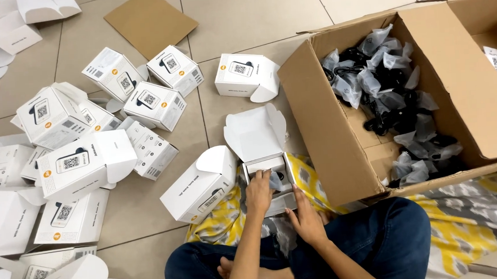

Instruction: The person packages electronic voice box devices into individual retail boxes.

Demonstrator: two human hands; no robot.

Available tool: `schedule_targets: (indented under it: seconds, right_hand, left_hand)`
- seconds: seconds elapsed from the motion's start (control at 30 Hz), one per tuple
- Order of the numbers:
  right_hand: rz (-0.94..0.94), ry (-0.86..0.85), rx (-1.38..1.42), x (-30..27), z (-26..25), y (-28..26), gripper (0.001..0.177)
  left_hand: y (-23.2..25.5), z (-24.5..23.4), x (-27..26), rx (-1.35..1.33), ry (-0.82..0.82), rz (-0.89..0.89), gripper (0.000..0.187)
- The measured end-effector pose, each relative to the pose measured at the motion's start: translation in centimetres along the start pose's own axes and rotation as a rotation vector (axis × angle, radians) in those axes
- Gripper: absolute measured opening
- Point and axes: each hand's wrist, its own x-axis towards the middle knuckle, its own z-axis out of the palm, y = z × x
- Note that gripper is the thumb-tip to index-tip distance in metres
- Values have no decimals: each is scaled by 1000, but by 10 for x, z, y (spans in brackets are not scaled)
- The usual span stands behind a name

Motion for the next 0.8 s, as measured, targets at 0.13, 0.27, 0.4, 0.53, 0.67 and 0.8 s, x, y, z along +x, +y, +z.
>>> schedule_targets:
  seconds: [0.13, 0.27, 0.4, 0.53, 0.67, 0.8]
  right_hand:
    - [36, -31, -33, 0, -3, -7, 76]
    - [82, -52, -68, 3, -2, -5, 79]
    - [6, -6, -94, 2, 2, -1, 80]
    - [2, 7, -101, 1, 2, 0, 80]
    - [-12, -8, -130, 1, 4, 7, 81]
    - [49, -65, -138, 3, 0, 2, 82]
  left_hand:
    - [-2, 7, 3, 48, -65, -73, 61]
    - [-2, 3, 6, 6, -71, -74, 59]
    - [-10, 22, 6, 13, -12, -55, 58]
    - [3, 9, 10, 18, -72, -149, 67]
    - [4, 15, 15, 67, -95, -233, 55]
    - [2, 19, 16, 106, -52, -208, 55]
